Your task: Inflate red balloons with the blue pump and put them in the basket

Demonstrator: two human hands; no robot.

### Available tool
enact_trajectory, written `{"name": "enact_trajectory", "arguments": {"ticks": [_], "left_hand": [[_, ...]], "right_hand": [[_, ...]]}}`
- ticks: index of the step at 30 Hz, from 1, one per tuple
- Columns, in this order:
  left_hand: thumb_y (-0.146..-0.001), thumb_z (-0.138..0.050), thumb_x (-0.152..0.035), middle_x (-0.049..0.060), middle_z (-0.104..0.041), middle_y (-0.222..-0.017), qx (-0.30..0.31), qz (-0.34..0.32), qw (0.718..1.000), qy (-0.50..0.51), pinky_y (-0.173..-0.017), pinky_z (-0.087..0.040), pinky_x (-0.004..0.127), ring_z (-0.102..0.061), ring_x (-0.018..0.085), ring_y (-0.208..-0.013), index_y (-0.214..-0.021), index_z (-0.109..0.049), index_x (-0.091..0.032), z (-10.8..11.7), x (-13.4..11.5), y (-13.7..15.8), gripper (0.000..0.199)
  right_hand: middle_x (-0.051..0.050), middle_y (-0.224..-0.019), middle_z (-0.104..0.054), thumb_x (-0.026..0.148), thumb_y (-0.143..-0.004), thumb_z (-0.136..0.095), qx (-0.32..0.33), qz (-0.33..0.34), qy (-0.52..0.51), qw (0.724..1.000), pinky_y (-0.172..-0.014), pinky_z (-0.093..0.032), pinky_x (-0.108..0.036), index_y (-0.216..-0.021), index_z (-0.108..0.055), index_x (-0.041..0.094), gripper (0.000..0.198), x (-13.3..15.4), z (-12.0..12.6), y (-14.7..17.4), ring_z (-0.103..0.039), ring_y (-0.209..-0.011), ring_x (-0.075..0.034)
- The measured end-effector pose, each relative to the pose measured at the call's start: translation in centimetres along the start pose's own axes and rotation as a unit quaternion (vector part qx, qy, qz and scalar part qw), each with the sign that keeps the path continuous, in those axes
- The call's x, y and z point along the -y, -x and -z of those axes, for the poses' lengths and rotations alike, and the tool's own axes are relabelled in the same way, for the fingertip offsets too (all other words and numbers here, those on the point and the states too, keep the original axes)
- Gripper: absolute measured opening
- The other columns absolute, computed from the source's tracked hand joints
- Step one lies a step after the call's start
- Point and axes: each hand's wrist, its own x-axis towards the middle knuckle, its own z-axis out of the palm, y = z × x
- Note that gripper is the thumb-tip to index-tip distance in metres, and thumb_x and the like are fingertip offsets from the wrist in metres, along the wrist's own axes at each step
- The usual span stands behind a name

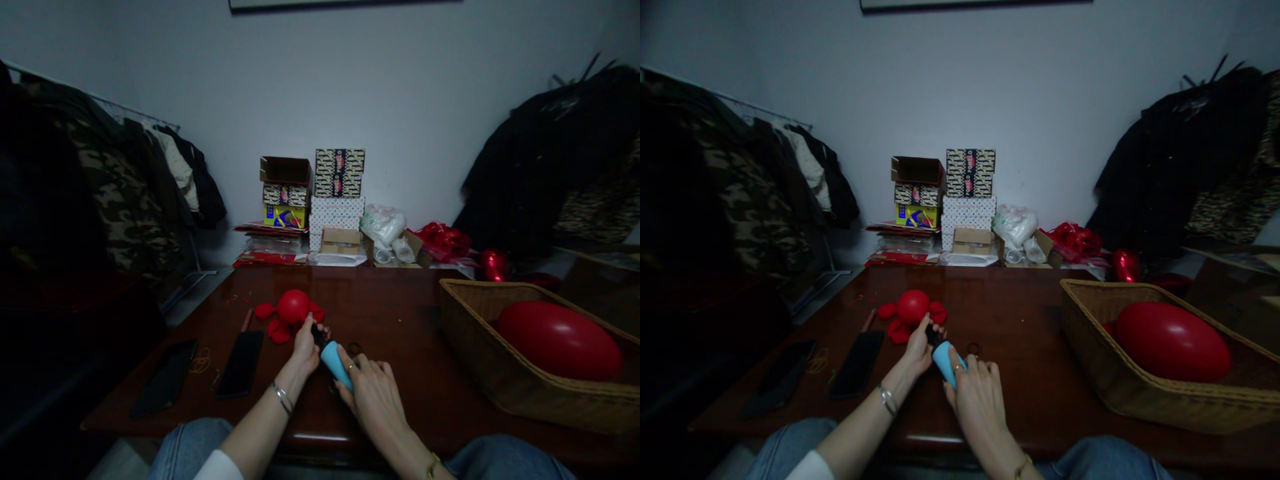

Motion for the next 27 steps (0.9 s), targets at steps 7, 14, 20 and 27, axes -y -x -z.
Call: {"name": "enact_trajectory", "arguments": {"ticks": [7, 14, 20, 27], "left_hand": [[-0.084, -0.055, -0.03, -0.006, -0.041, -0.046, -0.03, -0.037, 0.999, -0.011, -0.045, -0.043, 0.023, -0.038, 0.007, -0.037, -0.065, -0.042, -0.018, -0.6, -0.6, -0.7, 0.026], [-0.084, -0.054, -0.032, -0.006, -0.04, -0.047, -0.015, -0.062, 0.997, -0.033, -0.041, -0.038, 0.02, -0.039, 0.007, -0.036, -0.069, -0.042, -0.019, -1.0, -2.3, -1.6, 0.023], [-0.085, -0.052, -0.025, -0.007, -0.039, -0.047, -0.009, -0.073, 0.997, -0.024, -0.044, -0.04, 0.021, -0.037, 0.006, -0.036, -0.068, -0.042, -0.018, -1.3, -4.9, -3.0, 0.021], [-0.084, -0.054, -0.027, -0.007, -0.038, -0.049, -0.009, -0.043, 0.999, -0.01, -0.047, -0.042, 0.021, -0.037, 0.005, -0.037, -0.068, -0.041, -0.018, -1.6, -5.6, -3.7, 0.023]], "right_hand": [[-0.007, -0.095, -0.062, 0.031, -0.084, -0.053, -0.019, 0.011, -0.002, 1.0, -0.077, -0.033, -0.036, -0.137, -0.038, 0.029, 0.054, 0.2, -0.1, 0.4, -0.057, -0.083, -0.022], [-0.007, -0.095, -0.061, 0.034, -0.086, -0.052, -0.029, 0.02, -0.015, 0.999, -0.08, -0.034, -0.038, -0.138, -0.035, 0.028, 0.055, -0.1, 0.7, 0.9, -0.056, -0.086, -0.023], [-0.005, -0.093, -0.06, 0.032, -0.085, -0.053, -0.041, 0.036, -0.014, 0.998, -0.079, -0.033, -0.038, -0.137, -0.036, 0.029, 0.055, -0.9, 1.0, 1.9, -0.056, -0.082, -0.022], [-0.004, -0.094, -0.061, 0.034, -0.084, -0.054, -0.045, 0.036, -0.023, 0.998, -0.077, -0.033, -0.036, -0.137, -0.036, 0.032, 0.056, -1.9, 1.0, 3.3, -0.056, -0.082, -0.02]]}}
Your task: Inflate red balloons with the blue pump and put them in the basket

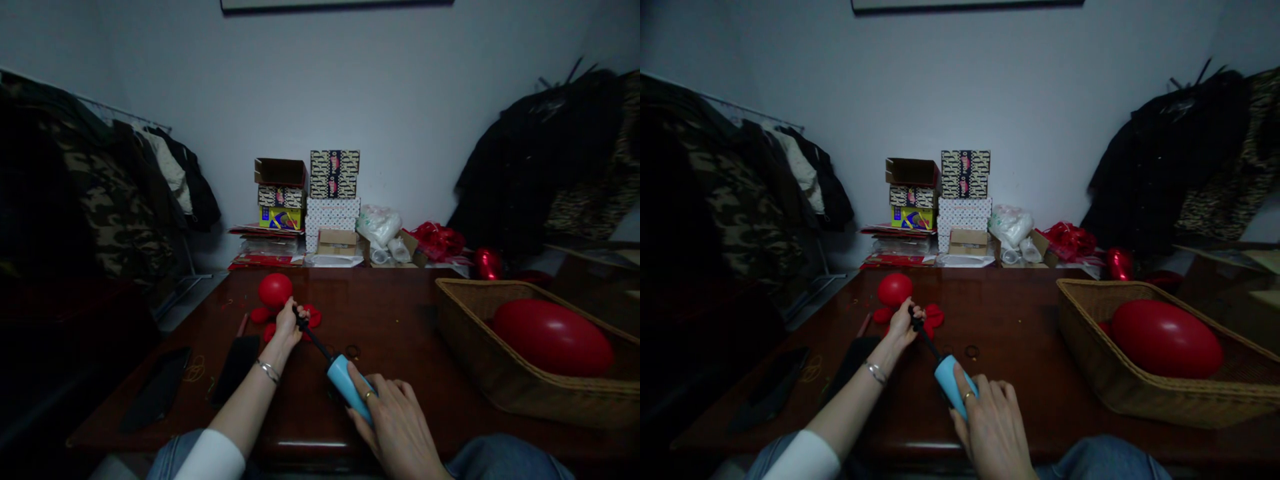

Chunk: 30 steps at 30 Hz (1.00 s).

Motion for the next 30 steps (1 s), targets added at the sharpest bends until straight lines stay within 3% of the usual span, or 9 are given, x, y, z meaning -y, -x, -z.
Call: {"name": "enact_trajectory", "arguments": {"ticks": [12, 24, 30], "left_hand": [[-0.086, -0.051, -0.025, -0.005, -0.041, -0.049, 0.023, 0.011, 1.0, 0.005, -0.057, -0.05, 0.025, -0.043, 0.008, -0.042, -0.065, -0.044, -0.017, 0.4, 1.3, 1.1, 0.023], [-0.083, -0.056, -0.026, 0.002, -0.053, -0.055, 0.013, 0.06, 0.998, 0.0, -0.057, -0.052, 0.028, -0.055, 0.013, -0.05, -0.068, -0.05, -0.016, 0.0, 3.6, 2.4, 0.02], [-0.083, -0.057, -0.026, 0.001, -0.052, -0.055, 0.014, 0.064, 0.998, 0.004, -0.06, -0.053, 0.031, -0.055, 0.013, -0.051, -0.067, -0.049, -0.016, -0.1, 4.1, 2.7, 0.02]], "right_hand": [[-0.004, -0.094, -0.061, 0.033, -0.085, -0.052, 0.052, -0.028, 0.005, 0.998, -0.079, -0.032, -0.036, -0.135, -0.039, 0.031, 0.052, 0.2, 0.0, -0.9, -0.057, -0.082, -0.021], [-0.006, -0.092, -0.06, 0.035, -0.085, -0.053, 0.044, -0.035, 0.032, 0.998, -0.074, -0.03, -0.034, -0.134, -0.041, 0.028, 0.052, 1.1, -0.3, -4.4, -0.056, -0.08, -0.02], [-0.006, -0.09, -0.06, 0.034, -0.085, -0.053, 0.042, -0.041, 0.032, 0.998, -0.073, -0.03, -0.035, -0.134, -0.042, 0.027, 0.051, 1.4, -1.0, -5.4, -0.056, -0.08, -0.021]]}}
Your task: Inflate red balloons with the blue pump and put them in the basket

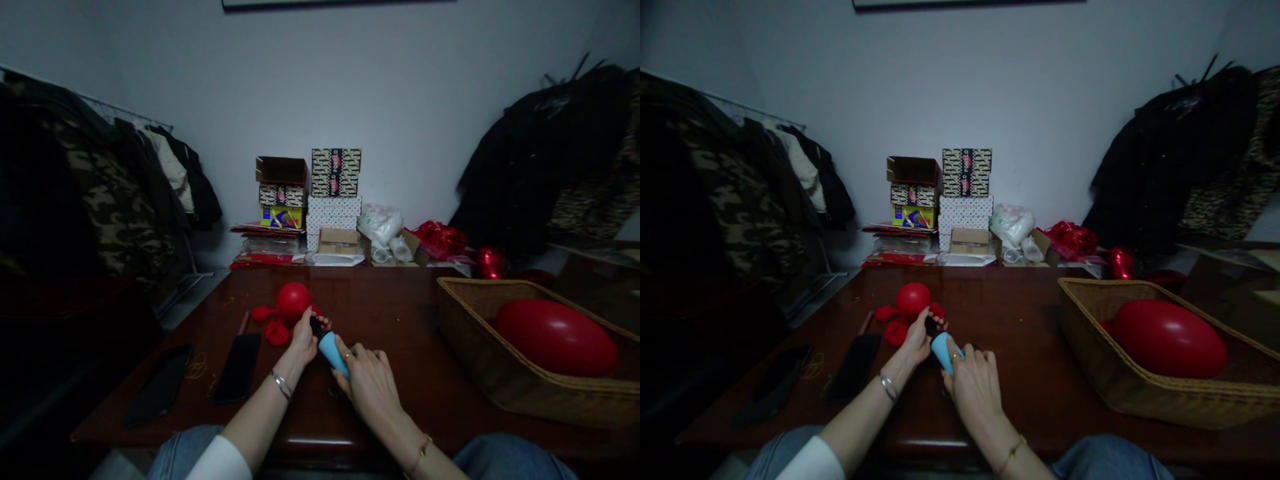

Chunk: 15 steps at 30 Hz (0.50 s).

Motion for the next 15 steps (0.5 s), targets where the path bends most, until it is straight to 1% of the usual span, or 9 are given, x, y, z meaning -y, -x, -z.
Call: {"name": "enact_trajectory", "arguments": {"ticks": [1, 3, 5, 7, 10, 15], "left_hand": [[-0.083, -0.057, -0.026, 0.0, -0.051, -0.054, -0.004, -0.005, 1.0, 0.001, -0.06, -0.053, 0.031, -0.054, 0.012, -0.049, -0.067, -0.048, -0.016, 0.0, 0.0, 0.0, 0.02], [-0.083, -0.056, -0.024, -0.002, -0.047, -0.052, -0.013, -0.02, 1.0, 0.001, -0.055, -0.051, 0.027, -0.048, 0.009, -0.043, -0.068, -0.047, -0.016, 0.0, -0.1, -0.1, 0.019], [-0.083, -0.055, -0.024, -0.005, -0.043, -0.049, -0.013, -0.035, 0.999, 0.001, -0.046, -0.046, 0.022, -0.041, 0.007, -0.039, -0.068, -0.045, -0.017, 0.0, -0.3, -0.2, 0.019], [-0.083, -0.054, -0.023, -0.006, -0.041, -0.048, -0.012, -0.04, 0.999, 0.0, -0.04, -0.039, 0.018, -0.038, 0.006, -0.037, -0.068, -0.044, -0.017, 0.0, -0.4, -0.2, 0.019], [-0.083, -0.052, -0.023, -0.006, -0.039, -0.049, -0.022, -0.038, 0.999, -0.009, -0.037, -0.034, 0.017, -0.036, 0.005, -0.035, -0.068, -0.043, -0.018, 0.2, -0.6, -0.3, 0.018], [-0.082, -0.055, -0.025, -0.006, -0.039, -0.05, -0.023, -0.045, 0.999, -0.006, -0.037, -0.033, 0.016, -0.035, 0.004, -0.035, -0.069, -0.042, -0.018, 0.6, -0.8, -0.8, 0.019]], "right_hand": [[-0.006, -0.09, -0.06, 0.034, -0.085, -0.053, -0.001, -0.001, 0.0, 1.0, -0.074, -0.03, -0.035, -0.134, -0.041, 0.027, 0.051, 0.1, -0.1, 0.0, -0.056, -0.08, -0.021], [-0.005, -0.09, -0.06, 0.035, -0.085, -0.053, -0.003, -0.002, 0.001, 1.0, -0.074, -0.03, -0.035, -0.134, -0.04, 0.027, 0.052, 0.2, -0.3, 0.1, -0.056, -0.08, -0.021], [-0.005, -0.09, -0.06, 0.035, -0.085, -0.053, -0.003, -0.001, 0.0, 1.0, -0.074, -0.03, -0.035, -0.135, -0.04, 0.027, 0.053, 0.4, -0.3, 0.3, -0.056, -0.08, -0.021], [-0.006, -0.091, -0.061, 0.035, -0.085, -0.053, -0.004, 0.004, -0.002, 1.0, -0.073, -0.031, -0.035, -0.136, -0.039, 0.027, 0.054, 0.5, -0.2, 0.6, -0.055, -0.08, -0.021], [-0.007, -0.094, -0.061, 0.033, -0.085, -0.052, -0.007, 0.011, -0.009, 1.0, -0.075, -0.031, -0.036, -0.136, -0.039, 0.027, 0.053, 0.6, -0.1, 1.1, -0.055, -0.082, -0.022], [-0.007, -0.097, -0.061, 0.034, -0.085, -0.051, -0.016, 0.015, -0.016, 1.0, -0.078, -0.032, -0.037, -0.137, -0.037, 0.03, 0.054, 0.0, -0.4, 2.2, -0.056, -0.085, -0.023]]}}
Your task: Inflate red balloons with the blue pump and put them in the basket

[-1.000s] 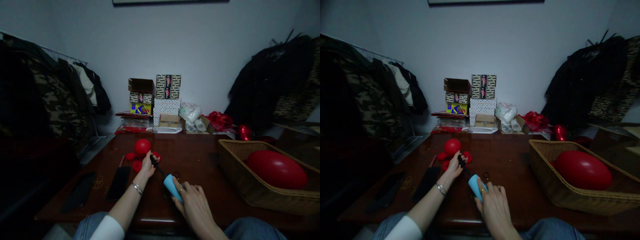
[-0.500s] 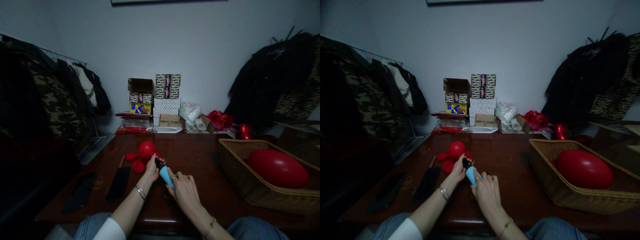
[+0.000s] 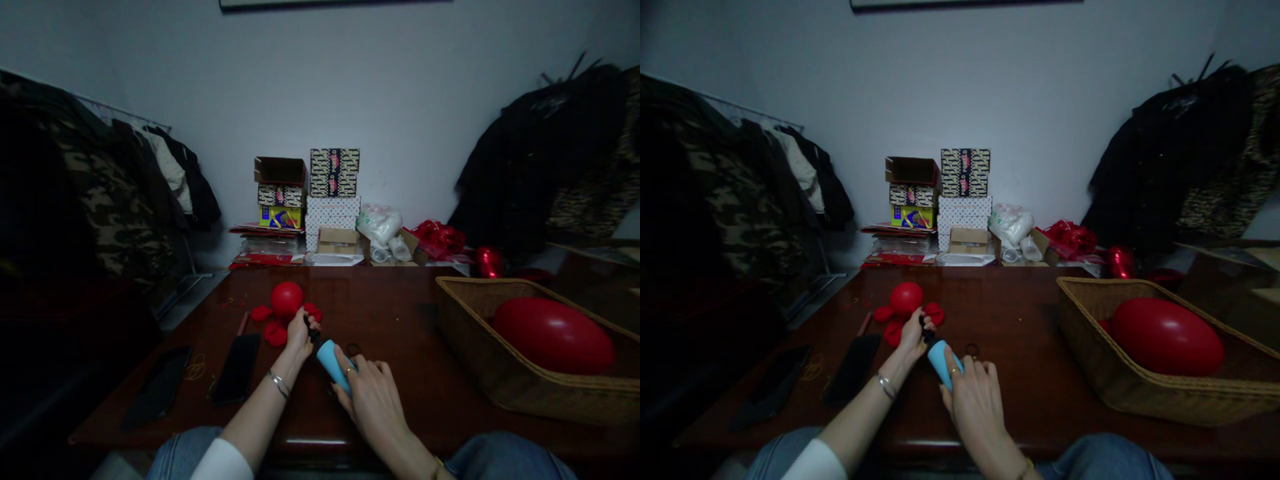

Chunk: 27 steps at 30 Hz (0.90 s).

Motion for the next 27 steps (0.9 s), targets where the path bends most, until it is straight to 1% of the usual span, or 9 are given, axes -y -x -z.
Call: {"name": "enact_trajectory", "arguments": {"ticks": [3, 8, 12, 16, 19, 24, 27], "left_hand": [[-0.084, -0.052, -0.024, -0.006, -0.038, -0.05, -0.004, -0.012, 1.0, 0.005, -0.037, -0.033, 0.015, -0.035, 0.004, -0.036, -0.069, -0.042, -0.018, 0.4, -0.5, -0.6, 0.019], [-0.086, -0.048, -0.022, -0.006, -0.038, -0.05, -0.007, -0.024, 1.0, 0.008, -0.037, -0.033, 0.016, -0.035, 0.005, -0.036, -0.068, -0.041, -0.018, 0.9, -1.3, -1.3, 0.02], [-0.087, -0.047, -0.021, -0.006, -0.038, -0.05, -0.011, -0.026, 1.0, 0.012, -0.038, -0.034, 0.016, -0.035, 0.005, -0.036, -0.068, -0.04, -0.018, 0.9, -1.3, -1.3, 0.02], [-0.087, -0.048, -0.021, -0.005, -0.038, -0.05, -0.005, -0.009, 1.0, 0.029, -0.039, -0.034, 0.015, -0.036, 0.005, -0.037, -0.067, -0.04, -0.018, 0.9, -1.0, -1.1, 0.021], [-0.087, -0.048, -0.023, -0.005, -0.038, -0.05, 0.002, -0.009, 1.0, 0.023, -0.042, -0.039, 0.017, -0.037, 0.006, -0.038, -0.067, -0.041, -0.018, 1.0, -0.7, -1.0, 0.022], [-0.086, -0.05, -0.025, -0.004, -0.043, -0.05, 0.012, 0.001, 1.0, -0.004, -0.051, -0.049, 0.024, -0.043, 0.008, -0.041, -0.068, -0.043, -0.018, 0.9, 0.0, -0.4, 0.02], [-0.086, -0.049, -0.023, -0.003, -0.047, -0.052, 0.006, 0.013, 1.0, -0.007, -0.06, -0.053, 0.029, -0.047, 0.009, -0.043, -0.068, -0.045, -0.017, 0.5, 0.6, 0.2, 0.02]], "right_hand": [[-0.006, -0.098, -0.061, 0.034, -0.084, -0.053, -0.002, 0.006, -0.009, 1.0, -0.081, -0.031, -0.038, -0.138, -0.035, 0.03, 0.057, -0.6, -0.2, 1.0, -0.056, -0.086, -0.022], [-0.005, -0.097, -0.061, 0.033, -0.085, -0.053, 0.011, 0.011, -0.027, 1.0, -0.081, -0.031, -0.038, -0.137, -0.036, 0.031, 0.055, -1.9, 0.1, 2.8, -0.057, -0.087, -0.022], [-0.006, -0.099, -0.061, 0.034, -0.085, -0.052, 0.017, 0.011, -0.028, 0.999, -0.081, -0.03, -0.038, -0.137, -0.037, 0.031, 0.054, -2.5, 0.3, 3.5, -0.056, -0.087, -0.023], [-0.005, -0.096, -0.061, 0.033, -0.085, -0.053, 0.032, 0.007, -0.03, 0.999, -0.08, -0.03, -0.037, -0.136, -0.038, 0.032, 0.053, -2.5, 0.6, 3.4, -0.056, -0.085, -0.021], [-0.005, -0.097, -0.061, 0.032, -0.085, -0.052, 0.044, 0.001, -0.028, 0.999, -0.08, -0.03, -0.037, -0.136, -0.038, 0.032, 0.053, -2.5, 0.9, 2.9, -0.056, -0.085, -0.021], [-0.004, -0.095, -0.061, 0.032, -0.085, -0.052, 0.044, -0.005, -0.009, 0.999, -0.08, -0.03, -0.037, -0.136, -0.039, 0.031, 0.052, -2.1, 1.1, 2.0, -0.056, -0.084, -0.022], [-0.005, -0.095, -0.061, 0.034, -0.084, -0.053, 0.041, -0.006, 0.0, 0.999, -0.078, -0.03, -0.036, -0.135, -0.04, 0.029, 0.052, -1.8, 1.1, 1.3, -0.056, -0.083, -0.021]]}}
